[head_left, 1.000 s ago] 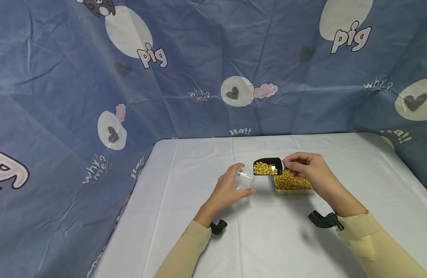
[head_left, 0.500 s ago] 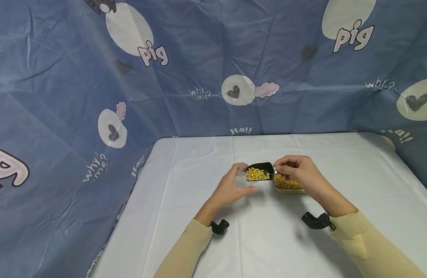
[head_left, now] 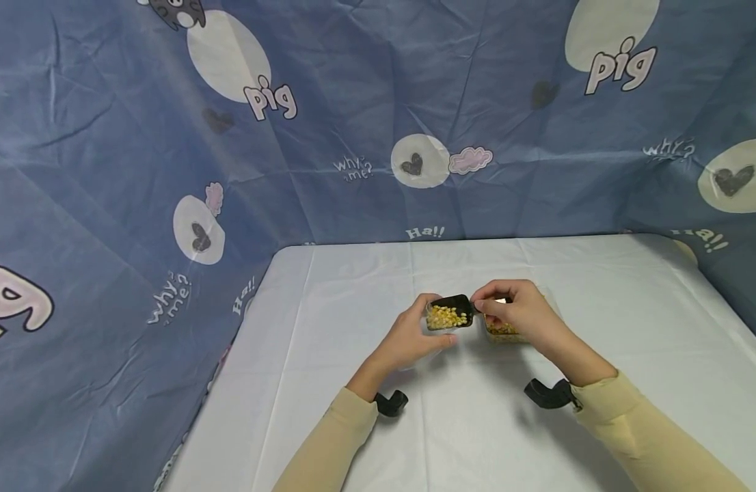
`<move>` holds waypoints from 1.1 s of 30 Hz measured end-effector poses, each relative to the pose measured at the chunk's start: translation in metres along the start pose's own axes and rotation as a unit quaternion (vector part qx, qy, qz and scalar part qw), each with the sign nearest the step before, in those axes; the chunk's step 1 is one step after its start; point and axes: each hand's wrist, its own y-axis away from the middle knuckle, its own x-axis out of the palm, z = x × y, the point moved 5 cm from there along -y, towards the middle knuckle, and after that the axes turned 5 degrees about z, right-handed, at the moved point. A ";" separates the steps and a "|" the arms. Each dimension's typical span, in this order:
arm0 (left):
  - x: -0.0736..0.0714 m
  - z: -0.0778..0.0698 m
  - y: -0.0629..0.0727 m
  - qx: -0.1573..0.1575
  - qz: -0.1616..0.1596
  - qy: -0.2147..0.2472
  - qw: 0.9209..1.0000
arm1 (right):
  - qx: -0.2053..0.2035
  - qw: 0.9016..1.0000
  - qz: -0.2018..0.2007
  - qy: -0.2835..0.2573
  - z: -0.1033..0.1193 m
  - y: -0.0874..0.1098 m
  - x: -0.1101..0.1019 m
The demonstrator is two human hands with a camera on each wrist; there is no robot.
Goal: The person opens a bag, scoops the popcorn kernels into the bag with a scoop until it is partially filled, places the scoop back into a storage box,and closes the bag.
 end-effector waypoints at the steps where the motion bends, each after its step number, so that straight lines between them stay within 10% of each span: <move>1: 0.000 0.000 0.000 0.001 0.001 -0.001 1.000 | -0.005 1.000 0.000 0.003 0.000 0.000 0.001; 16: 0.000 -0.002 0.001 0.015 -0.001 0.007 1.000 | -0.115 0.986 -0.011 0.119 0.017 0.007 0.010; 33: -0.002 -0.002 0.004 0.033 -0.011 0.032 0.999 | -0.124 0.982 -0.027 0.140 0.023 0.009 0.015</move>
